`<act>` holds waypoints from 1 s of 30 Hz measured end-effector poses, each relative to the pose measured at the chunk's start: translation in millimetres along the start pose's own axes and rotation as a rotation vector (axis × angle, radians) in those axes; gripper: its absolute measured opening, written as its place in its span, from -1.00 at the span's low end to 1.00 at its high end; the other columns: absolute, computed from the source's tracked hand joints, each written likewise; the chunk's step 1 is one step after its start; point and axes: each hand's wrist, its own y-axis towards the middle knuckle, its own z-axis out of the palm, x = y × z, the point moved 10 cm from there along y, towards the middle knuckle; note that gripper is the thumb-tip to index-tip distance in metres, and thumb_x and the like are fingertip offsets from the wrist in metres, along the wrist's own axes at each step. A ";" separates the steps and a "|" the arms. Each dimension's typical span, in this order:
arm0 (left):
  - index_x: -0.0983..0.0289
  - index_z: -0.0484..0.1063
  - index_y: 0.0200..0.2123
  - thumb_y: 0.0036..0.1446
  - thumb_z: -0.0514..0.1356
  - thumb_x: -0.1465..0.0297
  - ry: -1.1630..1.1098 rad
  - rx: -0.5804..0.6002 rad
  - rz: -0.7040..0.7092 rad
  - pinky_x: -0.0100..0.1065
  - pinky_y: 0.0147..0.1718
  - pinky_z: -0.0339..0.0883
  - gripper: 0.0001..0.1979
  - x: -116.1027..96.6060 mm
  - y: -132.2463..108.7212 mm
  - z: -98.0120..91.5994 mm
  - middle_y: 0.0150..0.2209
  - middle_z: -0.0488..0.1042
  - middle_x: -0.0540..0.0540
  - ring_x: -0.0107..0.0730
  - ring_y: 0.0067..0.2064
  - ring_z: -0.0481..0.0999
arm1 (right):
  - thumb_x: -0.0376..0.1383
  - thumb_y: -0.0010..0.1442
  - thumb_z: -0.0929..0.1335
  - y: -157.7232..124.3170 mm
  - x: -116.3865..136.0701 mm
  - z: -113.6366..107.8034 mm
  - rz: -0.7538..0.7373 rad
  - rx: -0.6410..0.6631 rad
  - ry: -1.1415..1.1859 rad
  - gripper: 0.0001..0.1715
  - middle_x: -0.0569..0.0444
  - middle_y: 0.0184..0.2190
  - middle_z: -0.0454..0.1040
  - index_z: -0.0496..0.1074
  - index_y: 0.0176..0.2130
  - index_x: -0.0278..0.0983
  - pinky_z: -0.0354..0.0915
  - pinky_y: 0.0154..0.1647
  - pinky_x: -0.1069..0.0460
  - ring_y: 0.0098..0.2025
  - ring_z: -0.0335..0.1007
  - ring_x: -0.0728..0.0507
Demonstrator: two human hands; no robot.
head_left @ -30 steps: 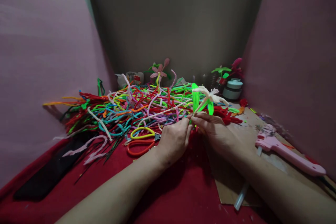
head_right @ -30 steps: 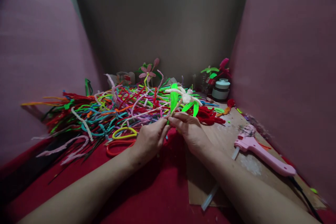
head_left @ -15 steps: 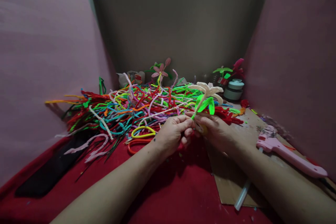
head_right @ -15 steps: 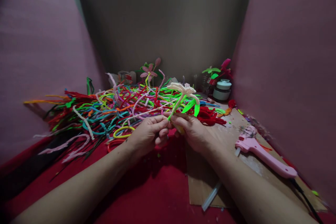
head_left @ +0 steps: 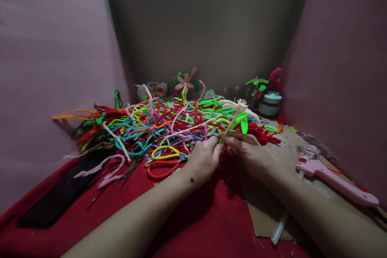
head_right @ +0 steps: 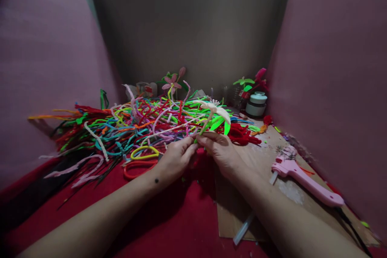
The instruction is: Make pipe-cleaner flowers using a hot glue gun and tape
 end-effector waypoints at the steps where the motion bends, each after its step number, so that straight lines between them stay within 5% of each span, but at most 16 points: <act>1: 0.27 0.35 -0.44 0.12 0.04 0.38 0.073 -0.029 0.044 -0.47 -0.57 0.17 -0.85 -3.0 -0.1 -1.6 -0.63 0.30 -0.05 -0.51 -0.60 0.33 | -0.28 -0.15 0.49 0.0 1.5 -0.9 -0.008 -0.013 -0.024 -0.84 0.12 -0.48 0.52 0.56 -0.43 -0.22 0.24 -0.32 0.04 -0.36 0.37 -0.07; 10: 0.29 0.34 -0.47 0.13 0.06 0.28 -0.214 0.031 -0.074 -0.49 -0.64 0.19 -0.77 6.1 2.2 3.1 -0.64 0.35 -0.04 -0.53 -0.67 0.34 | -0.26 -0.06 0.43 -2.3 -4.2 9.4 0.046 0.055 0.047 -0.86 0.10 -0.45 0.53 0.54 -0.39 -0.23 0.23 -0.38 0.02 -0.39 0.37 -0.09; 14: 0.33 0.33 -0.42 0.18 0.03 0.23 -0.619 -0.164 -0.232 -0.49 -0.67 0.20 -0.71 26.2 10.1 -23.0 -0.62 0.38 0.01 -0.49 -0.64 0.39 | -0.25 0.04 0.36 2.7 0.6 8.5 -0.046 0.065 0.087 -0.84 0.10 -0.37 0.54 0.52 -0.33 -0.21 0.26 -0.30 0.00 -0.34 0.39 -0.11; 17: 0.36 0.34 -0.41 0.23 -0.05 0.22 -0.857 -0.211 -0.369 -0.44 -0.61 0.28 -0.65 43.8 13.8 -25.9 -0.56 0.43 0.09 -0.44 -0.57 0.45 | -0.24 0.07 0.33 2.8 -1.9 14.9 -0.033 0.114 0.132 -0.78 0.07 -0.33 0.54 0.51 -0.25 -0.21 0.28 -0.33 -0.01 -0.36 0.40 -0.12; 22: 0.42 0.44 -0.38 0.23 -0.10 0.15 -1.028 0.004 -0.341 -0.40 -0.50 0.34 -0.51 34.9 14.1 4.3 -0.39 0.50 0.23 -0.40 -0.47 0.47 | -0.23 0.12 0.30 -10.5 11.8 30.9 -0.082 0.199 0.023 -0.72 0.05 -0.26 0.54 0.53 -0.18 -0.18 0.28 -0.29 -0.01 -0.29 0.42 -0.14; 30: 0.40 0.46 -0.27 0.26 -0.15 0.18 -1.125 0.097 -0.336 -0.38 -0.47 0.35 -0.51 14.3 1.5 23.0 -0.39 0.50 0.20 -0.38 -0.44 0.47 | -0.21 0.12 0.33 -12.5 11.7 26.7 -0.078 0.147 -0.040 -0.76 0.10 -0.19 0.55 0.53 -0.20 -0.09 0.31 -0.16 -0.04 -0.19 0.45 -0.16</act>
